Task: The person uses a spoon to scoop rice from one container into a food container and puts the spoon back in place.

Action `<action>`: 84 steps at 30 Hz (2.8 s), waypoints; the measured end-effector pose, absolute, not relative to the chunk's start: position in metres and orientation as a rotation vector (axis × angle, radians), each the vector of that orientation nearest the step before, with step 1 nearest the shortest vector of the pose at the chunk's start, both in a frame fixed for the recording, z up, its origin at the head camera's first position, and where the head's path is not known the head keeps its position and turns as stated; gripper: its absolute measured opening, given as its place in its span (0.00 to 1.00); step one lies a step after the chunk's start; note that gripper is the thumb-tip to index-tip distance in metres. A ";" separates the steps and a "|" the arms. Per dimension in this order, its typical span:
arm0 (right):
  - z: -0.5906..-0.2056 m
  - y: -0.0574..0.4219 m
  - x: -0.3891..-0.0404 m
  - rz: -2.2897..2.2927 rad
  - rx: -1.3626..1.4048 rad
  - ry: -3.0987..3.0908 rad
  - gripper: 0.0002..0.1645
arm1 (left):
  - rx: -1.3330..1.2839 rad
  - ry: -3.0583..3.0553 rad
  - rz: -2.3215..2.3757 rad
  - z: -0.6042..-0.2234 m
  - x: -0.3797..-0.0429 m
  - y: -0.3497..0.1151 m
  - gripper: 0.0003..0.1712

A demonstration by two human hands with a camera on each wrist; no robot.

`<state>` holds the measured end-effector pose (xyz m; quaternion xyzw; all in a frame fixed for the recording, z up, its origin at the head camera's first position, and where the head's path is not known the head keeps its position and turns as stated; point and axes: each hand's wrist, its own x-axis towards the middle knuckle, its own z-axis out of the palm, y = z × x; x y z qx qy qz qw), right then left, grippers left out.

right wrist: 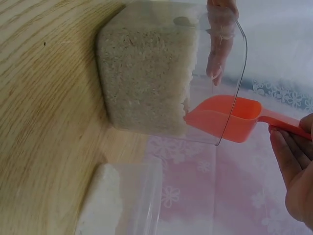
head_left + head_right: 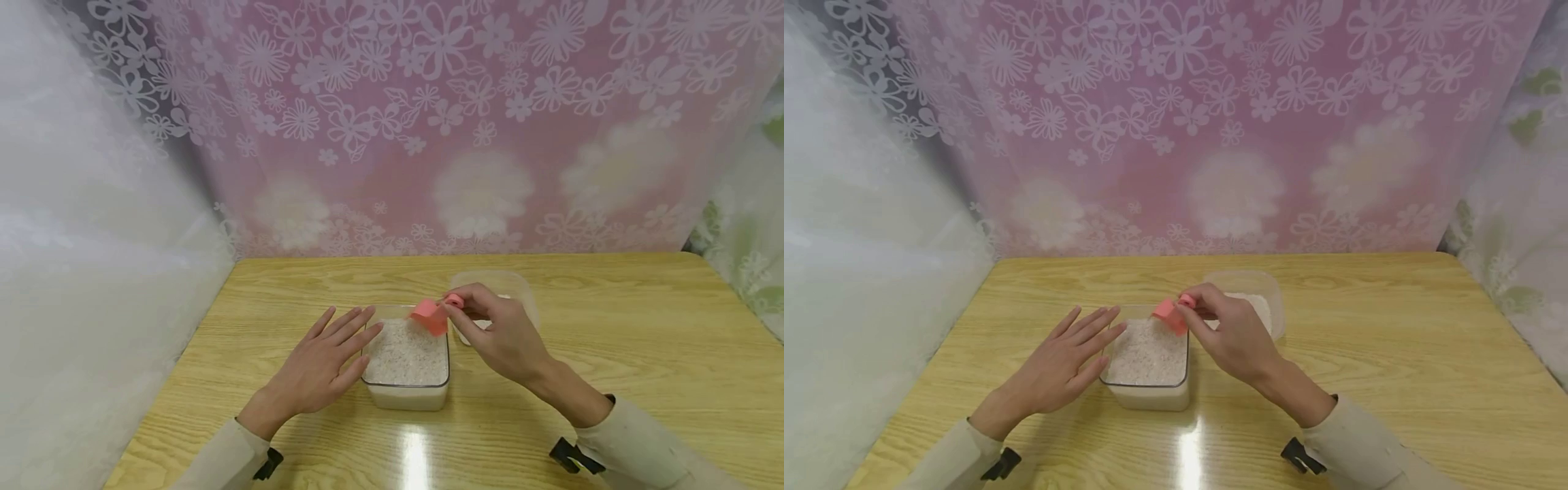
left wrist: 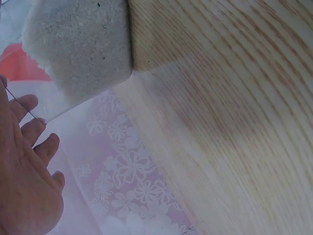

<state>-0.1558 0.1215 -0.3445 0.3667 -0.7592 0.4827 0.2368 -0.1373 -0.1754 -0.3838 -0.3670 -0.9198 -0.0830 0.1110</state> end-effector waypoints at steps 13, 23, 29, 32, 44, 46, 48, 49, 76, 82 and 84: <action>-0.354 0.113 -0.127 1.574 0.859 -2.139 0.09 | -1.104 -2.691 -0.269 -0.383 -0.123 -0.184 0.29; -0.366 0.116 -0.122 1.900 0.652 -2.109 0.05 | -1.091 -2.681 -0.276 -0.385 -0.119 -0.181 0.29; -0.367 0.117 -0.125 2.095 0.497 -2.125 0.10 | -1.094 -2.683 -0.282 -0.382 -0.121 -0.181 0.30; -0.366 0.118 -0.127 2.169 0.415 -2.140 0.12 | -1.095 -2.690 -0.287 -0.381 -0.121 -0.181 0.29; -0.370 0.130 -0.152 2.397 0.141 -2.142 0.13 | -1.044 -2.701 -0.274 -0.386 -0.133 -0.171 0.29; -0.371 0.132 -0.157 2.446 0.098 -2.130 0.14 | -1.036 -2.701 -0.268 -0.387 -0.135 -0.169 0.29; -0.373 0.135 -0.162 2.499 0.069 -2.112 0.14 | -1.030 -2.697 -0.263 -0.389 -0.138 -0.167 0.29; -0.373 0.136 -0.163 2.521 0.059 -2.101 0.14 | -1.030 -2.696 -0.262 -0.389 -0.138 -0.167 0.29; -0.367 0.145 -0.159 2.960 -0.039 -1.786 0.13 | -1.045 -2.691 -0.279 -0.387 -0.136 -0.170 0.29; -0.366 0.146 -0.155 2.998 -0.029 -1.723 0.08 | -1.052 -2.688 -0.277 -0.388 -0.135 -0.172 0.29; -0.366 0.146 -0.154 3.010 -0.016 -1.704 0.07 | -1.056 -2.689 -0.276 -0.388 -0.135 -0.173 0.29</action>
